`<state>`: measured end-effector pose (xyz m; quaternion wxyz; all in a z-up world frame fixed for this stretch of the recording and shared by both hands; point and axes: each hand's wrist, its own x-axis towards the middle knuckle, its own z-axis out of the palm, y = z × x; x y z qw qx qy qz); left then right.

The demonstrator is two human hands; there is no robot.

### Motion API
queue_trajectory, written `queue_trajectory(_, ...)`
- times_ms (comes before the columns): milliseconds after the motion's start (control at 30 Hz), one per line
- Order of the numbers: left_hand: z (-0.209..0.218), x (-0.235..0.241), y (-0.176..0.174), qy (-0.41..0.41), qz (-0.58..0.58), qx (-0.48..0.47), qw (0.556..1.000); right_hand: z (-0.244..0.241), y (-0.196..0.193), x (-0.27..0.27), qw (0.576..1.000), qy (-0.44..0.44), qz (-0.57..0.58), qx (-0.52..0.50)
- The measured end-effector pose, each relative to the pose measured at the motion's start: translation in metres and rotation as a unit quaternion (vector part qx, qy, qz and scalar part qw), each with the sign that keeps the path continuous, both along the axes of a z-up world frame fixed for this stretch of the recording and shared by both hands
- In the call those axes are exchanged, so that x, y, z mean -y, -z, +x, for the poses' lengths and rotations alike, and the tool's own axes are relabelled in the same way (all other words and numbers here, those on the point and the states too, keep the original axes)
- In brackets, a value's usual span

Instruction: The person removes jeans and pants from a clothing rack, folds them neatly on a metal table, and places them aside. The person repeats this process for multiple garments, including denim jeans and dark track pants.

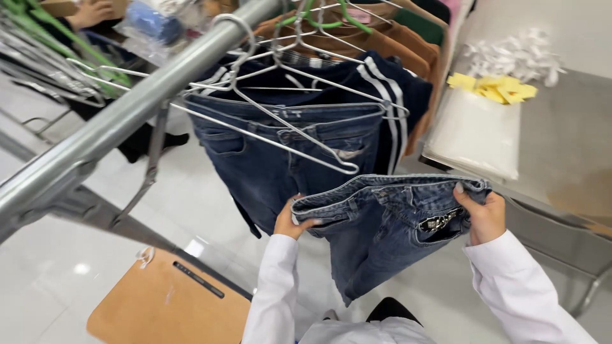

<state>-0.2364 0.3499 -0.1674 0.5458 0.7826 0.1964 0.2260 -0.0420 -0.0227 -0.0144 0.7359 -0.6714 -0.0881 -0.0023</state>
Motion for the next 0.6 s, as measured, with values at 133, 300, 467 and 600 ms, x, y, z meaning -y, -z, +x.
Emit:
queue_trajectory(133,0.035,0.017,0.029,0.014,0.135,0.016,0.991,0.001,-0.017,0.031,0.999,0.028,-0.026,-0.011)
queue_trajectory(300,0.061,0.051,0.002,0.085,-0.006,0.134,0.987,0.027,-0.019,0.104,0.976,0.027,-0.195,-0.094)
queue_trajectory(467,0.082,0.077,-0.02,0.119,-0.209,-0.029,0.97,0.054,-0.01,0.194,0.935,-0.116,-0.312,-0.119)
queue_trajectory(600,0.142,0.148,-0.017,0.035,-0.101,-0.047,0.993,0.087,0.052,0.239,0.943,0.058,-0.323,-0.058)
